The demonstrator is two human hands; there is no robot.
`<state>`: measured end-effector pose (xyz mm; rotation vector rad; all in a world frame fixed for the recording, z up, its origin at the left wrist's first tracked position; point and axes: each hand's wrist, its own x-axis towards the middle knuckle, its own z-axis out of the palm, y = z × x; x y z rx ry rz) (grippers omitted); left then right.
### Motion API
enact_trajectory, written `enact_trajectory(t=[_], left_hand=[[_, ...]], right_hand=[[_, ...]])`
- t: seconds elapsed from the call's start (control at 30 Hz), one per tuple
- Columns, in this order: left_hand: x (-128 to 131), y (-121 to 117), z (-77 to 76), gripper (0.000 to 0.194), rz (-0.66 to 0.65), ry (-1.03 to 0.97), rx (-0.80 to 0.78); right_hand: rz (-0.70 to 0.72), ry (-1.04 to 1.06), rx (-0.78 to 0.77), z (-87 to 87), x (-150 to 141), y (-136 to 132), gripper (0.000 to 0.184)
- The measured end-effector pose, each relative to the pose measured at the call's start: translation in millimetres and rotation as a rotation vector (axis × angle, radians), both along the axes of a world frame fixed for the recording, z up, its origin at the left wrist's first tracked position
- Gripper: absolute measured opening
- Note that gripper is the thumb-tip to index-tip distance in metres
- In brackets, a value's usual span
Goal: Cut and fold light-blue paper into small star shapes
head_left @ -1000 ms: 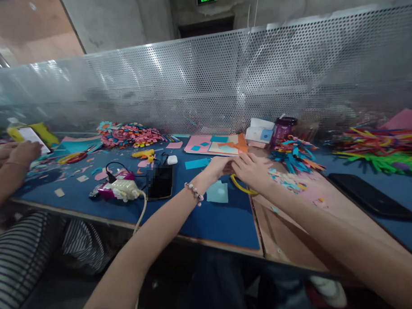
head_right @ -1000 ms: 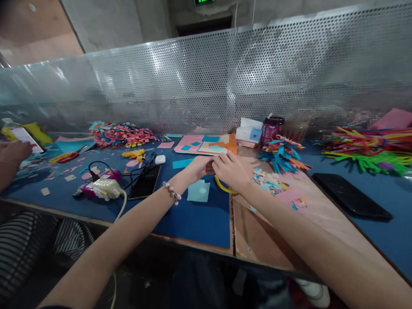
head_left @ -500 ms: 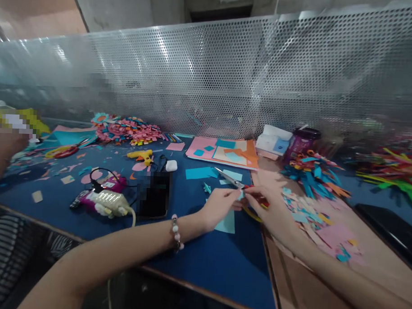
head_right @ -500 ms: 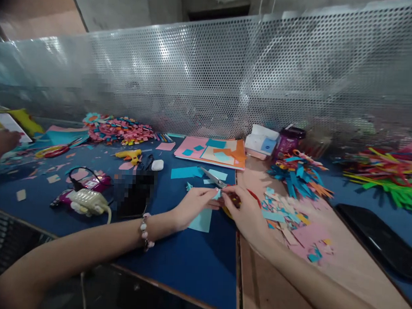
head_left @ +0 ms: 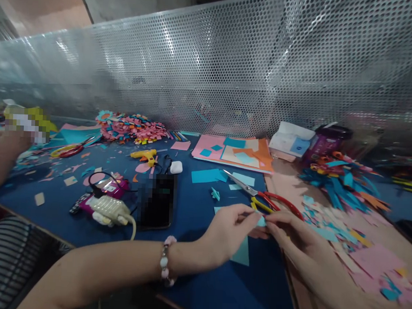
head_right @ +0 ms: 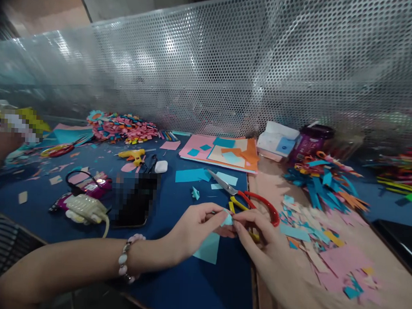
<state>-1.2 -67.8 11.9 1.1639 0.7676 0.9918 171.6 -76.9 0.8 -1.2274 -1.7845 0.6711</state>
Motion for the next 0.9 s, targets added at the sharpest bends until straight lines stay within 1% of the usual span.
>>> enact_trajectory(t=[0.13,0.27,0.37,0.53,0.8,0.9], left_hand=[[-6,-6,-1.0,0.032,-0.008,0.045,-0.037],[-10,-8,-3.9,0.032,-0.020,0.074,-0.108],[-11,-6,-4.2,0.032,-0.026,0.069,-0.125],[-12,-4,-4.4,0.032,-0.025,0.106,-0.126],[-12,-4,-5.0,0.030,-0.037,0.113,-0.100],[-12,-4,-3.6,0.032,-0.045,0.125,-0.101]], right_hand=[[0.021,-0.073,0.072,3.6,-1,-7,0.017],[0.014,-0.127,0.093,3.4,-7,-8,0.016],[0.021,-0.080,0.097,0.0,-13,-7,0.013],[0.046,0.006,0.053,-3.6,-15,-8,0.011],[0.056,0.071,0.020,4.7,-13,-13,0.011],[0.097,0.093,0.002,7.8,-14,-14,0.011]])
